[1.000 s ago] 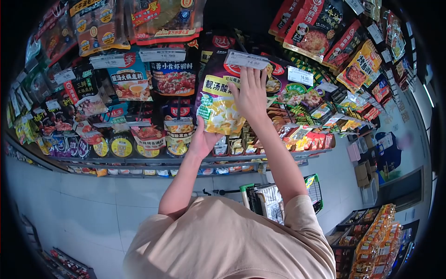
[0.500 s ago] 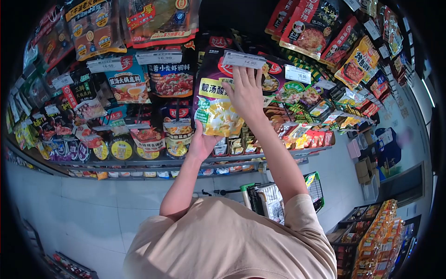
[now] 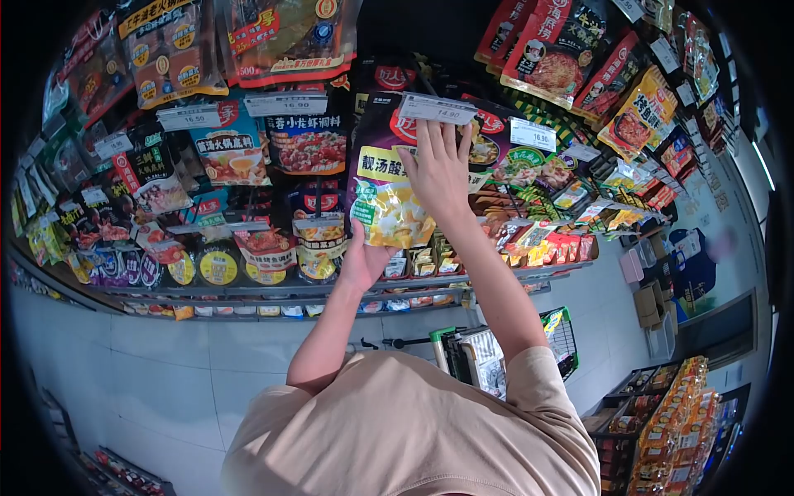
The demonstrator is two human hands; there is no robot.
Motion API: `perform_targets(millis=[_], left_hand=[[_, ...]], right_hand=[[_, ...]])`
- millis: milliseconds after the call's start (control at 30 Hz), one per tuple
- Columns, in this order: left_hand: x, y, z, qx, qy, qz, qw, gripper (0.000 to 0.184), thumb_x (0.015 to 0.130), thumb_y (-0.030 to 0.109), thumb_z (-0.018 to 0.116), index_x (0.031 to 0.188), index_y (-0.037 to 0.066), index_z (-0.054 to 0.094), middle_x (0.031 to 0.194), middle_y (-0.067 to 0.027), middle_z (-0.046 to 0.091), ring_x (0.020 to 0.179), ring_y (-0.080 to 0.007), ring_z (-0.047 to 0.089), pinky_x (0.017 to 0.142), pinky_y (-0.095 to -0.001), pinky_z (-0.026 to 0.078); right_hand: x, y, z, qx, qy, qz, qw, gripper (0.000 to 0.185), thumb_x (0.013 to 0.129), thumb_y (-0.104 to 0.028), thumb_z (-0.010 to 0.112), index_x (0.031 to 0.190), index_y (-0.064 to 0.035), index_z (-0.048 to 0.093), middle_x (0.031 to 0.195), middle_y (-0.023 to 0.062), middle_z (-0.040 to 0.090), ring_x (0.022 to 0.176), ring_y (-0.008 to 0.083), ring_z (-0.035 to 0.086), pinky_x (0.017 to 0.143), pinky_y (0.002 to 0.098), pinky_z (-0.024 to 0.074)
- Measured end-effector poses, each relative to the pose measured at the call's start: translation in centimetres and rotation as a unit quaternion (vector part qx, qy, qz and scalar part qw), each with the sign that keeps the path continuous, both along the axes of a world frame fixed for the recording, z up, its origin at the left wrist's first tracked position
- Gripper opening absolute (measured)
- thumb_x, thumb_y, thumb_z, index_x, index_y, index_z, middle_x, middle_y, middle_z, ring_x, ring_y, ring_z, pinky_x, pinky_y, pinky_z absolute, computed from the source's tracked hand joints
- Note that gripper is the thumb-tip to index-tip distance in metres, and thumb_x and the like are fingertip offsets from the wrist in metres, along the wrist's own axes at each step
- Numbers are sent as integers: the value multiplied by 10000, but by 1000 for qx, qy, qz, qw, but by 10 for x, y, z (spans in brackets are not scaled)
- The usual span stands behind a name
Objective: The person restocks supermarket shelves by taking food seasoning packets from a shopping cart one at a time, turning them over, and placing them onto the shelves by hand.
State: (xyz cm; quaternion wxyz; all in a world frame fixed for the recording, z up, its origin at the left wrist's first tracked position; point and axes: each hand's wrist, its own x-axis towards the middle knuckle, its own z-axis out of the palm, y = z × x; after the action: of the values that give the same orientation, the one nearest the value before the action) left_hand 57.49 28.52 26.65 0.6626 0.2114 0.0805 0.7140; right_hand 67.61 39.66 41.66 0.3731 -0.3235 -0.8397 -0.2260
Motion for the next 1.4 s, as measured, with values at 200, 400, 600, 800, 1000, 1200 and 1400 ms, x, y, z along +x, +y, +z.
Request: perform_targets(millis=[200, 400, 600, 800, 1000, 1200, 1400], left_hand=[[4, -1, -5, -3, 4, 0, 1000, 796, 998, 629, 363, 1556, 75, 235, 1576, -112, 350, 1439, -292, 362, 1155, -482, 336], [5, 0, -3, 1, 1, 4, 1000, 800, 993, 629, 386, 1556, 79, 242, 1574, -111, 353, 1441, -289, 357, 1151, -476, 343], [-4, 10, -7, -15, -16, -2, 1000, 759, 1006, 597, 415, 1546, 84, 269, 1562, -117, 375, 1425, -291, 379, 1137, -462, 358], [-9, 9, 0, -48, -43, 11, 998, 677, 1019, 535, 457, 1513, 90, 332, 1524, -110, 420, 1392, -306, 408, 1113, -461, 371], [-7, 15, 15, -81, -108, 24, 991, 612, 1018, 480, 503, 1480, 98, 379, 1513, -111, 421, 1416, -334, 360, 1133, -509, 342], [-11, 43, 1, -137, -175, 61, 973, 541, 1020, 366, 542, 1435, 49, 401, 1480, -144, 424, 1422, -317, 349, 1190, -503, 287], [-24, 56, -6, -136, -176, 93, 970, 502, 989, 274, 581, 1388, 23, 411, 1472, -166, 407, 1387, -323, 387, 1185, -496, 302]], right_hand=[[0, 0, -1, -5, -4, -1, 1000, 630, 963, -356, 607, 1453, 0, 432, 1504, 174, 439, 1436, 387, 329, 1183, 609, 149], [1, 6, 0, 4, -3, -8, 1000, 576, 964, -352, 608, 1422, -27, 477, 1464, 166, 471, 1410, 390, 357, 1175, 626, 152], [0, 9, -1, -8, -1, -11, 1000, 530, 966, -338, 608, 1395, -47, 499, 1434, 161, 479, 1410, 397, 343, 1158, 653, 155], [-2, 12, -2, 10, 7, -14, 1000, 526, 943, -336, 629, 1376, -63, 513, 1329, 146, 545, 1331, 388, 424, 1149, 669, 166], [-5, 22, -5, 6, 4, -13, 1000, 491, 944, -333, 626, 1347, -69, 533, 1332, 147, 546, 1347, 394, 413, 1149, 674, 158], [-13, 40, -5, 22, 3, -11, 1000, 479, 936, -323, 637, 1338, -81, 542, 1427, 168, 499, 1421, 409, 342, 1134, 694, 164], [-23, 52, -10, 21, -1, -22, 1000, 521, 946, -347, 624, 1377, -74, 520, 1531, 185, 393, 1460, 417, 279, 1111, 665, 213]])
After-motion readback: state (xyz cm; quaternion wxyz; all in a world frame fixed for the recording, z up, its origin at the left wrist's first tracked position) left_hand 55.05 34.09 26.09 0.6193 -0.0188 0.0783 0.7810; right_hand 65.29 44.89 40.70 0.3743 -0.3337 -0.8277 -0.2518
